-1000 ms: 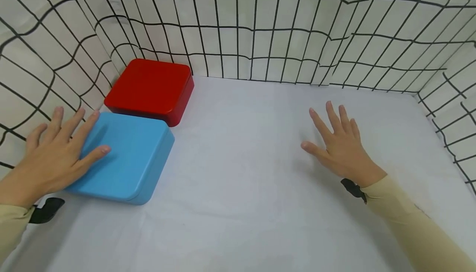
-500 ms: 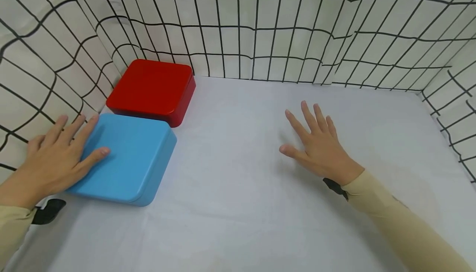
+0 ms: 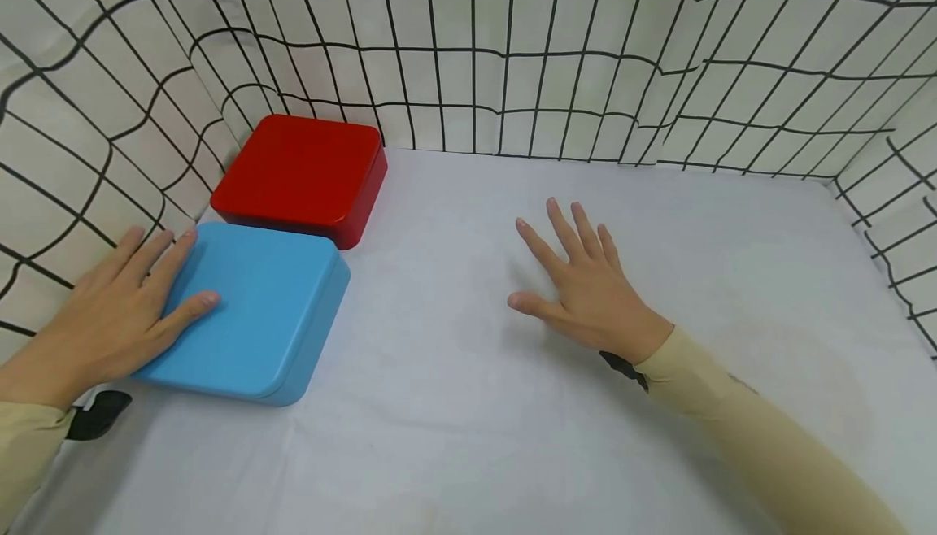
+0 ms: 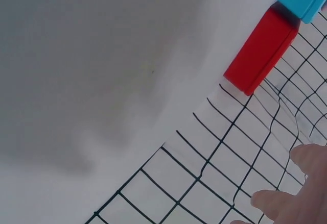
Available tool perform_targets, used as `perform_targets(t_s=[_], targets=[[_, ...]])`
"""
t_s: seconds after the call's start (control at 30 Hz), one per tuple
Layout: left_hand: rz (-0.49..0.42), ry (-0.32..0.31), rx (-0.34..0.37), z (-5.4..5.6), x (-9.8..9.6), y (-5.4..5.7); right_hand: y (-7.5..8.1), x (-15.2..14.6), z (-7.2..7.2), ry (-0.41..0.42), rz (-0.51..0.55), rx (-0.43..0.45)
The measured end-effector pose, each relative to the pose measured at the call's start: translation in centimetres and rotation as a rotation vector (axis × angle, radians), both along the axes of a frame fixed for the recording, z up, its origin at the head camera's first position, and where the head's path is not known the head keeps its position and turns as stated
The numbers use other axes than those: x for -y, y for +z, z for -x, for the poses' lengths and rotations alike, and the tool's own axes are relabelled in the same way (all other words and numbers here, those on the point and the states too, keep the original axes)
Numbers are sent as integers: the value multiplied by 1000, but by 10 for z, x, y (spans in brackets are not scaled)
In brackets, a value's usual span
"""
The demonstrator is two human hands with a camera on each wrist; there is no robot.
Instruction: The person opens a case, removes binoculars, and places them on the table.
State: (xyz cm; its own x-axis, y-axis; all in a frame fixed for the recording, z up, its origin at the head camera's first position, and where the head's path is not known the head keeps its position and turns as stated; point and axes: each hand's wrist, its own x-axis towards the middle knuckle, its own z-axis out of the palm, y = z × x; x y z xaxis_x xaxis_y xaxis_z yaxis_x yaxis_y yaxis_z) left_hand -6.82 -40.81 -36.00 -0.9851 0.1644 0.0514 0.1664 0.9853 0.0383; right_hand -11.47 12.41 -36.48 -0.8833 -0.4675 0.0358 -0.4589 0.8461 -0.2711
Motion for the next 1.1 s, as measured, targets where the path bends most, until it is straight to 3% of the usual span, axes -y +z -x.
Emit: perform_targets(t_s=[0.53,0.8,1.1], targets=[[-67,-3,38,3,2,2,-3,49,-3,106,33,2],[-3,-29,16,10,-1,4,-4,77,-5,148,66,7],[44,7,33,11,0,3,-6,113,-7,179,83,45]])
